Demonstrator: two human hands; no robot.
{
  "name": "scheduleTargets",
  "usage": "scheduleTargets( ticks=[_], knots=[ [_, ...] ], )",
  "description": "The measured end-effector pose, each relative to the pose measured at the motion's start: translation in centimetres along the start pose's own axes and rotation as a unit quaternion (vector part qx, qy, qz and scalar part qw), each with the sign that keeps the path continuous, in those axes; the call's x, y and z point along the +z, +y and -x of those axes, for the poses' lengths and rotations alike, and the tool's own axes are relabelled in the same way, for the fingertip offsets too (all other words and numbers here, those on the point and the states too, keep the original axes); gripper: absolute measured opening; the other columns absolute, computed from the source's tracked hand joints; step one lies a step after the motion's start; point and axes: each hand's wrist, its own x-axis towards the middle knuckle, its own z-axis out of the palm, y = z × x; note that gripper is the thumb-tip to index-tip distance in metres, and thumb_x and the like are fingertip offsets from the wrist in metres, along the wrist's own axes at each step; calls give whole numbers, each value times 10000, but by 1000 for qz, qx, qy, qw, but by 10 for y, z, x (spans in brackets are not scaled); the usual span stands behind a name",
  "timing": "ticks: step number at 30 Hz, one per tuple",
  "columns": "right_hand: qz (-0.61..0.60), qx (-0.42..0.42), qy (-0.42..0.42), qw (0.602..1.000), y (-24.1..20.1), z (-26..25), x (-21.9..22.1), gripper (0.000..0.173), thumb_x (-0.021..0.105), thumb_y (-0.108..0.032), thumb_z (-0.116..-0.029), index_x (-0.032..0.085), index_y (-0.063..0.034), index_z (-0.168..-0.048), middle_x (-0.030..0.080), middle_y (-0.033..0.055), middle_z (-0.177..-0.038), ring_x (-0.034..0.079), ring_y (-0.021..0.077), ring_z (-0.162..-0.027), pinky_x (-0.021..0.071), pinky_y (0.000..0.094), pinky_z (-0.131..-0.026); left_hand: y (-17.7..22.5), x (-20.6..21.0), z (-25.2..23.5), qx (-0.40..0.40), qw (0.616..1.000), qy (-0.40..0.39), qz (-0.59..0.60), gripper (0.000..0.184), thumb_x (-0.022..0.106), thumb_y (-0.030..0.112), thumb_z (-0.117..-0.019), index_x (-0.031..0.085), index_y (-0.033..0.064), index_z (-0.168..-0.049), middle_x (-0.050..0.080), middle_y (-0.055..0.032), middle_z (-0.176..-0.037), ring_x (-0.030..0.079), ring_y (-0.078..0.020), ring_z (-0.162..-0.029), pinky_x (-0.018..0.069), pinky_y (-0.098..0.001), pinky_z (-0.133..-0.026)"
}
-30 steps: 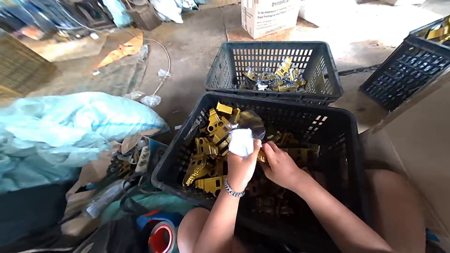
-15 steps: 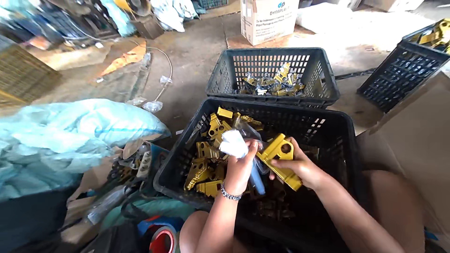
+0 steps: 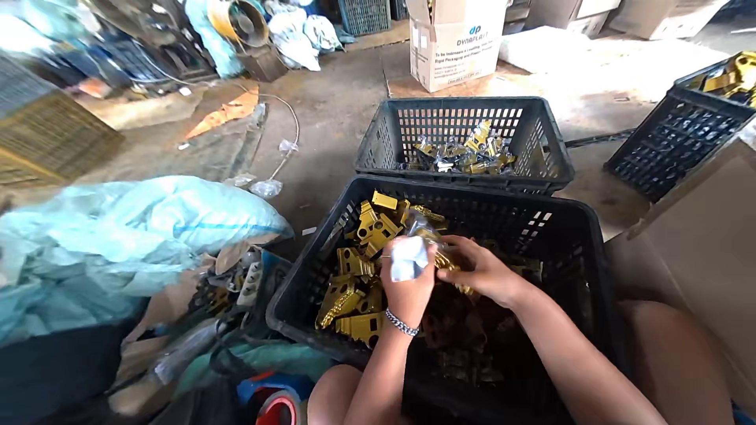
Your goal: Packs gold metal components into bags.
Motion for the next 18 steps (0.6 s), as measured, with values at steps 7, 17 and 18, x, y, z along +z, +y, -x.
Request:
scheduleTargets(
  ticks=[7, 17, 18],
  knots=[
    [386, -78, 66, 917, 20, 10, -35, 386, 770, -232, -852, 752, -62, -1197, 654, 245, -1196, 540, 499, -1190, 390, 716, -932, 34, 1, 33, -57, 968, -215, 117, 139, 723, 41, -894, 693, -77, -962, 729, -74, -855, 679, -46, -681, 600, -216, -653],
    [226, -252, 203, 919, 31, 42, -33, 372, 663, -153, -901, 677, 21, -1229, 623, 228, -1180, 614, 204, -1088, 527, 264, -924, 31, -1, 27, 46, 938, -282, -197, 694, 843, 430, -748, 619, -91, -1149, 723, -178, -846, 731, -321, -742, 590, -491, -638],
    [206, -267, 207, 918, 28, 44, -28, 378, 665, -169, -908, 676, 23, -1233, 630, 212, -1181, 607, 173, -1107, 515, 237, -942, 29, 2, 28, 83, 944, -253, -196, 572, 830, 278, -738, 629, -96, -1121, 723, -184, -828, 733, -328, -722, 591, -483, -618]
  ],
)
